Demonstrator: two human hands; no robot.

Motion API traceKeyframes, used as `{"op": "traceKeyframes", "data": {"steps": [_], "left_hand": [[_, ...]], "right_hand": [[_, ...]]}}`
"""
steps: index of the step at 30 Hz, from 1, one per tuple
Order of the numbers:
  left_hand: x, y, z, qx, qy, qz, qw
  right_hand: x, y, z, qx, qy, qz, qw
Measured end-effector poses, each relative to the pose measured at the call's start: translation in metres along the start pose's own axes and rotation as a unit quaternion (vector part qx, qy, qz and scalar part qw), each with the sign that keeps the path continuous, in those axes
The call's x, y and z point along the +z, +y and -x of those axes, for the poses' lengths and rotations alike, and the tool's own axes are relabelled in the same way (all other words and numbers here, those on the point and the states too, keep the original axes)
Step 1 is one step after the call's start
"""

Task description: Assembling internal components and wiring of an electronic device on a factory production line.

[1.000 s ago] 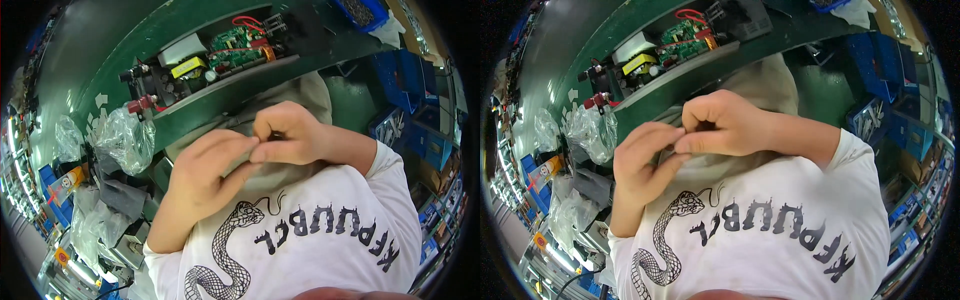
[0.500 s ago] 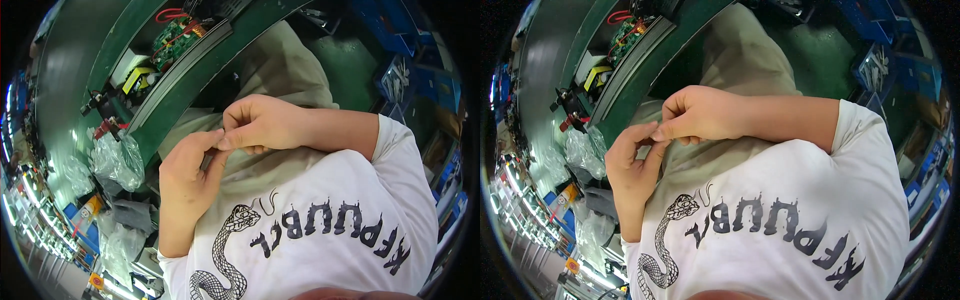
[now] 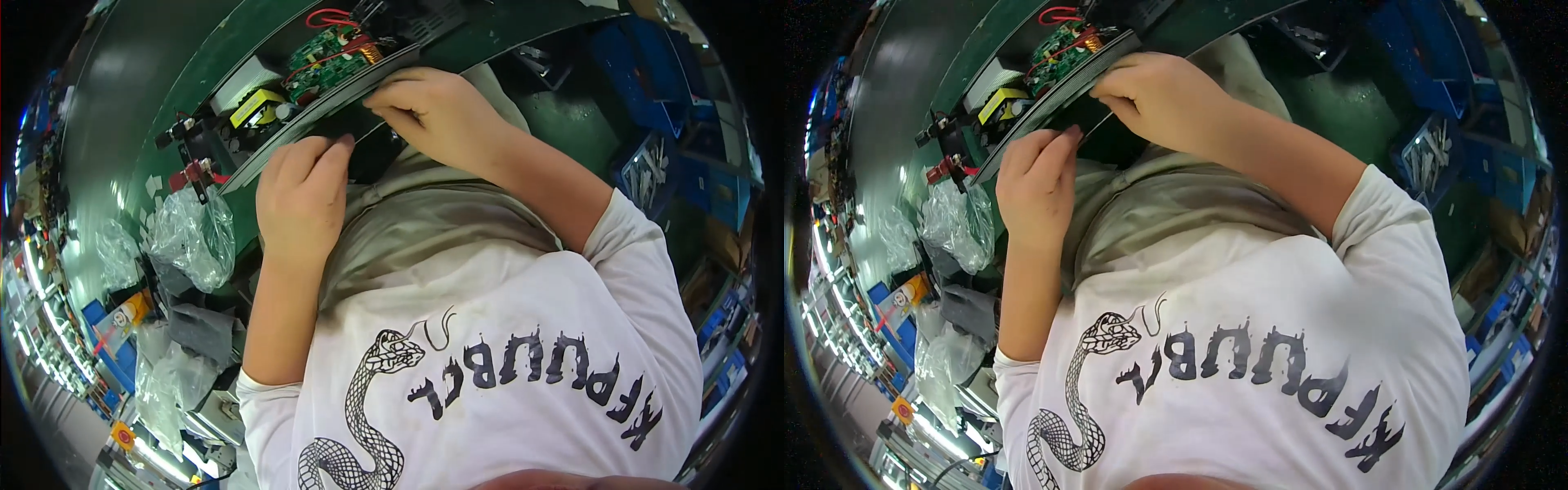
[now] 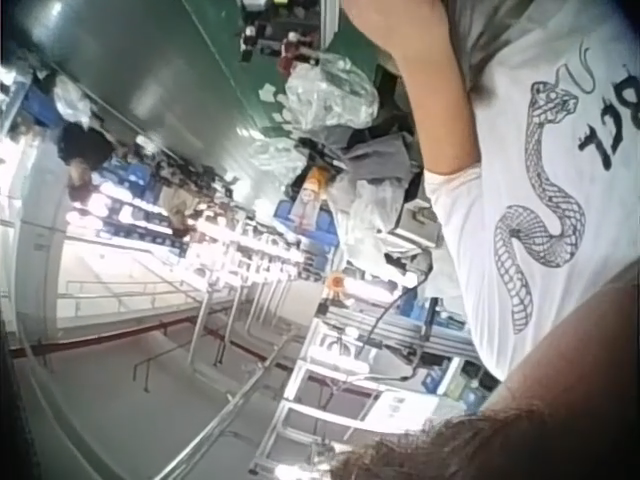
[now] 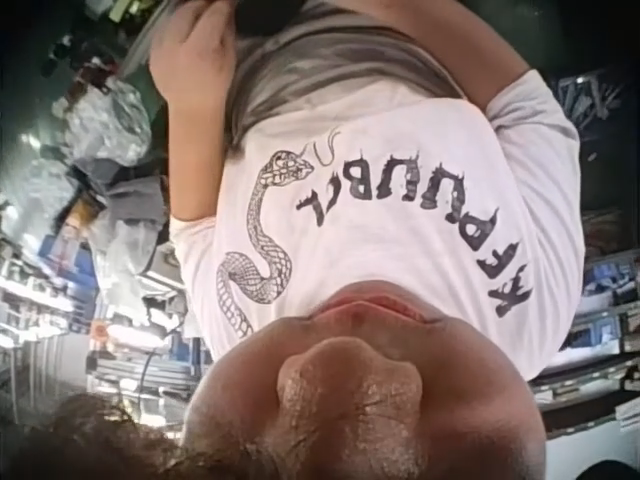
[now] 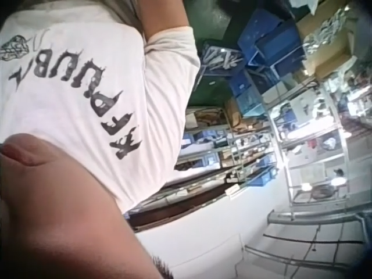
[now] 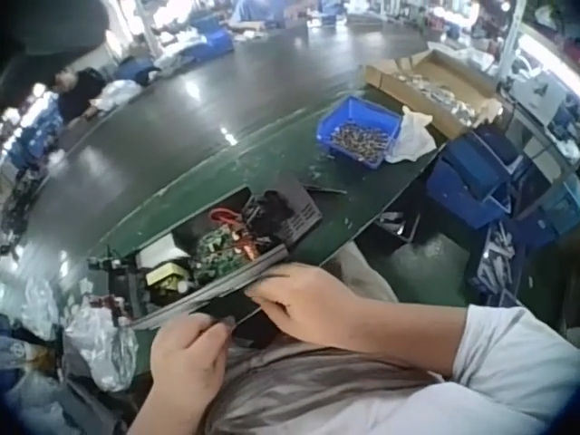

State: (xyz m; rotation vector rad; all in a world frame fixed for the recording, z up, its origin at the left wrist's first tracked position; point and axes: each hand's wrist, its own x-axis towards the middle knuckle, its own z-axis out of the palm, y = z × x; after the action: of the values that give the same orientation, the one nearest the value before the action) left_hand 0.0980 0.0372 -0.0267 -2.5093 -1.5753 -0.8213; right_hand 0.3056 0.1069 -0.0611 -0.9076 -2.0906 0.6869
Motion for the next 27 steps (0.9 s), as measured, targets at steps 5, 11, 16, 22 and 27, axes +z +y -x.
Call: {"op": "traceKeyframes", "data": {"steps": [5, 11, 16, 22, 27], "left_hand": [[0.008, 0.002, 0.003, 0.064, 0.081, -0.161, 0.981], [0.026, -0.011, 0.005, 0.05, 0.117, -0.218, 0.968], [0.033, -0.016, 0.007, 0.044, 0.129, -0.232, 0.963], [0.035, -0.021, 0.01, 0.048, 0.152, -0.226, 0.961], [0.035, -0.022, 0.008, 0.051, 0.158, -0.226, 0.96]], "right_hand": [[0.005, -0.003, 0.0, -0.052, -0.001, 0.063, 0.997], [0.014, -0.004, -0.001, -0.015, 0.037, 0.064, 0.997], [0.015, 0.0, -0.002, -0.057, 0.057, 0.096, 0.992], [0.011, -0.008, -0.002, -0.085, 0.03, 0.131, 0.987], [0.017, -0.012, -0.006, -0.058, -0.008, 0.182, 0.982]]}}
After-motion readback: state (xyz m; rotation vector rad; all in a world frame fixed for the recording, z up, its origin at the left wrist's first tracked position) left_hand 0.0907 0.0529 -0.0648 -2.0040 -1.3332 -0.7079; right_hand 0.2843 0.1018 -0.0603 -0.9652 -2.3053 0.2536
